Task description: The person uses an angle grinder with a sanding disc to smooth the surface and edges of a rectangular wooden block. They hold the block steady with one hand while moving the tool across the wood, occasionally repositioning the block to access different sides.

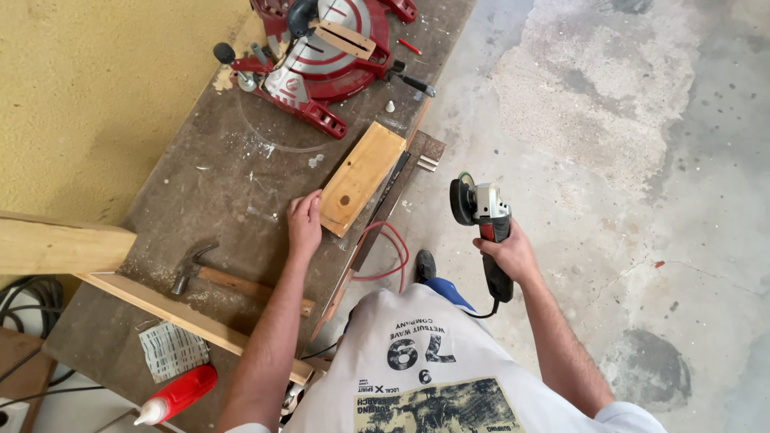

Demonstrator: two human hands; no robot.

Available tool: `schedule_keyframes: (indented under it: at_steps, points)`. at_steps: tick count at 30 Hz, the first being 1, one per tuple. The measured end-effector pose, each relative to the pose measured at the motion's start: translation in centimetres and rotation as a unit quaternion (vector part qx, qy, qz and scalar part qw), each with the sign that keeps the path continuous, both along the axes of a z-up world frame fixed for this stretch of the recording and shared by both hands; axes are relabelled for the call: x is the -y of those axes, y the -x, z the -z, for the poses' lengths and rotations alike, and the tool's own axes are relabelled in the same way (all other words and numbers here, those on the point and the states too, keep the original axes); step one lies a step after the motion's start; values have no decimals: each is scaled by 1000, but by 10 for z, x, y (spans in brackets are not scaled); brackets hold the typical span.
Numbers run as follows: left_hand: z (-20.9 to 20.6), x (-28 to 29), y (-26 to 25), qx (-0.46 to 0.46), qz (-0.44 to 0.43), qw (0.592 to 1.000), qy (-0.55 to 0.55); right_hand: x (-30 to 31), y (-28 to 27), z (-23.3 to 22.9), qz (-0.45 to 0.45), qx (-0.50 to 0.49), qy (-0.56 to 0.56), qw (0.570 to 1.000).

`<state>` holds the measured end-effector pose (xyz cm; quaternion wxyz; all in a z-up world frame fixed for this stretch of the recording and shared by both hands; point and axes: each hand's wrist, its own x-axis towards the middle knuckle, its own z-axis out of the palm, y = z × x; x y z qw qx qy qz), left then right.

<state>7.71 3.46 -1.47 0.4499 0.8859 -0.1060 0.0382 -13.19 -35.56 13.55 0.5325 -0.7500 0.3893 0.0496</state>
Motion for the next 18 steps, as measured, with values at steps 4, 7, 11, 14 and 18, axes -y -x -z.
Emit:
schedule_keyframes:
  at_steps: [4,7,11,14,18]
  points:
    - [-9,7,40,113,-46,991,-55,-8,-9,-13,-52,-44,59,996]
    - [-17,21,60,140,-62,982,-110,-23,-25,-51,-114,-92,107,983]
    - [-10,33,67,176,-77,979,-73,-36,-55,-76,-218,-131,176,951]
    - [-22,38,73,190,-84,976,-66,-48,-83,-83,-300,-136,235,914]
    - [-17,39,73,216,-108,967,-76,-58,-110,-70,-394,-127,320,852]
